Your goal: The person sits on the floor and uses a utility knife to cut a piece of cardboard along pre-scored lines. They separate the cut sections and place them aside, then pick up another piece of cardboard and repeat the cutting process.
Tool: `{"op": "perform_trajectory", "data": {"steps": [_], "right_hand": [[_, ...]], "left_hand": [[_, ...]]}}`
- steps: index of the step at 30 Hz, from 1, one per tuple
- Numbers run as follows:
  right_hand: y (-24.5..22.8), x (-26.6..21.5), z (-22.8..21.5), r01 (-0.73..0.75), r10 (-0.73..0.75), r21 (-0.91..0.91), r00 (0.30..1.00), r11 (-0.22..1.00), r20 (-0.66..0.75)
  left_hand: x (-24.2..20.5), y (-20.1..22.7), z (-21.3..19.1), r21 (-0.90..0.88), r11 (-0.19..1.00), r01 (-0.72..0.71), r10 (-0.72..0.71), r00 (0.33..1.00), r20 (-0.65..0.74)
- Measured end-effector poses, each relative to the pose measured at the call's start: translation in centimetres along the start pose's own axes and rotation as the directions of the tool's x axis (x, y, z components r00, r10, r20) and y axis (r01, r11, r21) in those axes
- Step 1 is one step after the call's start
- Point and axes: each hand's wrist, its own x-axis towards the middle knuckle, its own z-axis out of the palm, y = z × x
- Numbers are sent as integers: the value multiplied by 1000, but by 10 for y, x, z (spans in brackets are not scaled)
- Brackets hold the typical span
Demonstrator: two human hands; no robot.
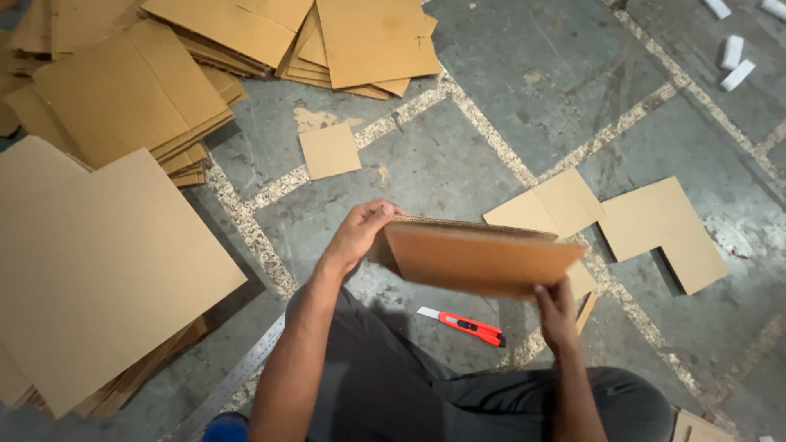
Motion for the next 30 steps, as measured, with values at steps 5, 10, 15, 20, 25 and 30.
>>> {"op": "perform_trajectory", "data": {"steps": [5, 10, 15, 20, 25, 30], "right_hand": [[44, 29, 66, 272, -269, 50, 961, 961, -64], [63, 40, 96, 342, -324, 136, 936, 930, -142], [57, 37, 90, 379, -382, -50, 923, 924, -49], [49, 36, 85, 391, -391, 20, 920, 920, -29], [51, 34, 89, 381, -382, -117, 924, 917, 7], [59, 42, 88, 392, -395, -106, 918, 914, -15]], "left_hand": [[-3, -13, 16, 42, 995, -91, 94, 992, -84], [-12, -27, 26, 175, 963, -206, 242, 946, -214], [-27, -36, 43, 376, 885, -275, 387, 883, -267], [-34, -46, 40, 318, 904, -285, 368, 897, -246], [-37, -66, 30, 230, 962, -144, 198, 952, -234], [-37, -82, 24, 259, 927, -272, 326, 924, -198]]}}
